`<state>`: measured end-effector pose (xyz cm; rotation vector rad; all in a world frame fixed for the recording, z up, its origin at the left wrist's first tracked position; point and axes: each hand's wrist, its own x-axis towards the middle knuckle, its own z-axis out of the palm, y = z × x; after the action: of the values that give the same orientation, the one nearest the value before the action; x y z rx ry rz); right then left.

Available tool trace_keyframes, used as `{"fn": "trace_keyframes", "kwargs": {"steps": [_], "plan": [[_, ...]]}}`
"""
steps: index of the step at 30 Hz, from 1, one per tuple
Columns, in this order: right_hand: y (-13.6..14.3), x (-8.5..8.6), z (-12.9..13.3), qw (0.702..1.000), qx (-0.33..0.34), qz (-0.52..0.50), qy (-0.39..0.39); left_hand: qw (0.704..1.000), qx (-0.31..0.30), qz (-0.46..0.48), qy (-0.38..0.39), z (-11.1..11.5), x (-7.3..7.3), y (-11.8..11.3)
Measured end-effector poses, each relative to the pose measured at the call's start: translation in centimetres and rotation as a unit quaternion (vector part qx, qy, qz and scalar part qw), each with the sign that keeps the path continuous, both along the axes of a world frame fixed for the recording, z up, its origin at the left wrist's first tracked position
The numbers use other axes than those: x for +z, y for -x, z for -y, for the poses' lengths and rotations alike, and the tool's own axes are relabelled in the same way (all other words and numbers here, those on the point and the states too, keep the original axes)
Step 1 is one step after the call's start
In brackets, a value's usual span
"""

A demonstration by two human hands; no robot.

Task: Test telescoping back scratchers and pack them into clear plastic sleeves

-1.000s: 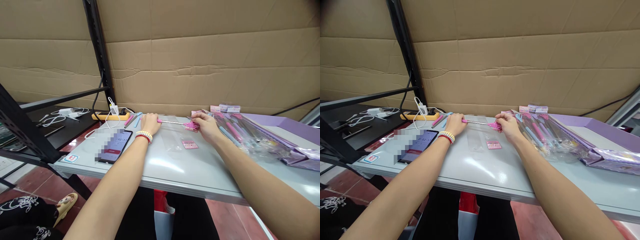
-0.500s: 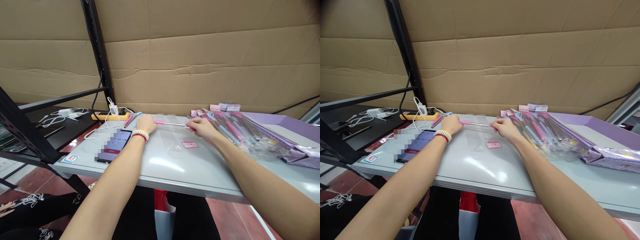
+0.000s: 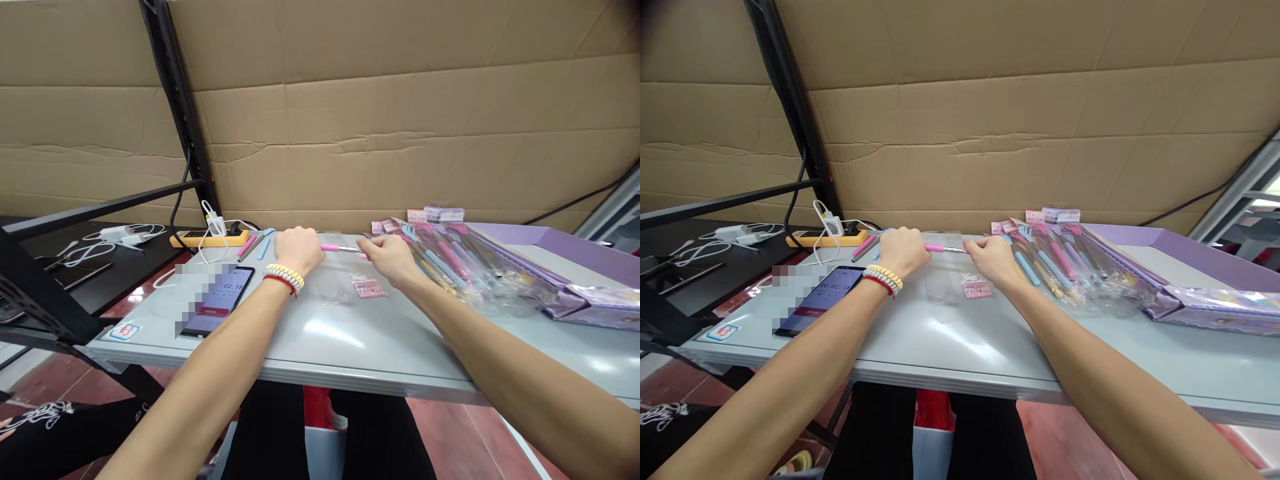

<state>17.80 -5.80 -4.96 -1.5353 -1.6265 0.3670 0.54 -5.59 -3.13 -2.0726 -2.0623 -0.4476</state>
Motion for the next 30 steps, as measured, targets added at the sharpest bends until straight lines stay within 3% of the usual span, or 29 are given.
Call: {"fn": "trace_keyframes", "kwargs": {"steps": [13, 19, 22, 26, 30], "plan": [[0.2, 1.0, 1.0, 1.0, -0.002, -0.011, -0.009, 0.999, -0.017, -0.017, -0.034, 0.8, 0.3, -0.6], [-0.8, -0.3, -0.8, 0.999, 0.04, 0.007, 0.027, 0.999, -0.043, -0.025, -0.021, -0.2, -1.2, -0.7], [-1.7, -1.2, -2.1, 0.991, 0.071, -0.067, 0.091, 0.996, -0.08, -0.007, -0.03, -0.6, -2.0, -0.7], [-2.6, -0.9, -2.6, 0.942, 0.088, -0.288, 0.15, 0.975, -0.205, 0.06, -0.065, -1.3, -2.9, 0.1], [-3.6, 0.3, -2.2, 0.835, 0.175, -0.514, 0.087, 0.942, -0.29, 0.165, -0.009, -2.1, -3.6, 0.8]]}}
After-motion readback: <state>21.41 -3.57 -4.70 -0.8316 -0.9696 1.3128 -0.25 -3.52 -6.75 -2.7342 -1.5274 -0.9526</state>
